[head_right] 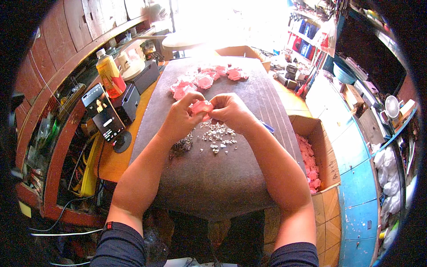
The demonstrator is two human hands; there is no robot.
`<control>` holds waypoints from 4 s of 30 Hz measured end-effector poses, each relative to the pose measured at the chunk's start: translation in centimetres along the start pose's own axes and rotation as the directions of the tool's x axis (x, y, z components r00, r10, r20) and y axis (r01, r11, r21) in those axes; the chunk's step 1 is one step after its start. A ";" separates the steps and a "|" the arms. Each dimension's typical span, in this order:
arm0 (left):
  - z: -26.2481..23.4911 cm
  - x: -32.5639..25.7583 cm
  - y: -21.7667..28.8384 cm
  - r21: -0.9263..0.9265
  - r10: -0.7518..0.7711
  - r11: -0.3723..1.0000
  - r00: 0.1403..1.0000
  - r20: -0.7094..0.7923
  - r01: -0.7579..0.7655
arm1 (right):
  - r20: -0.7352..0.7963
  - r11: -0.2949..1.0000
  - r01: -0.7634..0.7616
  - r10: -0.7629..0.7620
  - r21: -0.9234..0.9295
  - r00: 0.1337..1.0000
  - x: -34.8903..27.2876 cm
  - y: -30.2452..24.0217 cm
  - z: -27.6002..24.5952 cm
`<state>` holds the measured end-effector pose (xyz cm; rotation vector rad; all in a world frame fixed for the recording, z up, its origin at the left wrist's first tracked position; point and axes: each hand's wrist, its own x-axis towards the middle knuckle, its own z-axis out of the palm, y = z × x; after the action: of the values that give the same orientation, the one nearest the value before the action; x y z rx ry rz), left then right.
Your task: The person repeatedly picks up small pink foam pieces and silver metallic components on a workbench and joins them by hand. The hands manipulate each unit individually, turning and pressing parts together, while a smartphone on a stand remains visible nearby.
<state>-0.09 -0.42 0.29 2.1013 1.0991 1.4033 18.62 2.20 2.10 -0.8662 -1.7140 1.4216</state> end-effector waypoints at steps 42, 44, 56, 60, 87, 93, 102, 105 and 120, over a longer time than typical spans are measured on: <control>-1.7 0.3 -0.8 0.158 -0.066 0.985 0.998 -0.008 0.067 | -0.070 0.907 0.233 -0.274 -0.352 0.959 1.8 3.9 0.0; -1.2 -0.1 -0.1 0.393 0.040 0.917 0.996 0.080 -0.069 | -0.036 0.929 0.193 -0.215 -0.315 0.976 1.6 3.5 -0.5; -0.8 0.0 0.1 0.366 0.099 0.920 0.987 0.127 -0.140 | 0.001 0.991 0.065 -0.066 -0.113 0.998 1.0 2.1 -0.7; -0.9 0.0 0.4 0.300 0.033 0.952 0.993 0.114 -0.066 | 0.029 0.985 0.102 -0.099 -0.140 0.995 1.1 2.2 -0.8; -0.4 0.3 -0.9 -0.096 -0.129 0.986 0.987 0.100 0.139 | -0.155 0.694 0.219 -0.434 -0.686 0.888 0.0 1.4 2.1; -0.4 0.3 -1.4 -0.160 -0.151 0.973 0.984 0.094 0.165 | -0.175 0.671 0.220 -0.469 -0.708 0.866 -0.1 1.2 2.3; -0.6 0.5 -0.6 -0.246 -0.225 0.936 0.966 0.129 0.251 | -0.086 0.586 0.271 -0.508 -0.763 0.857 -0.1 1.2 2.1; -0.5 0.3 -1.4 -0.203 -0.166 0.961 0.979 0.120 0.188 | -0.066 0.538 0.256 -0.509 -0.803 0.858 -0.1 1.2 2.3; -0.6 0.5 -1.0 -0.335 -0.289 0.895 0.955 0.071 0.296 | 0.071 0.418 0.384 -0.595 -0.824 0.801 -0.9 0.2 2.3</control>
<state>-0.95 0.55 0.22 1.6254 1.0268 1.3138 17.15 0.31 1.55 -0.8025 -2.1893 0.0310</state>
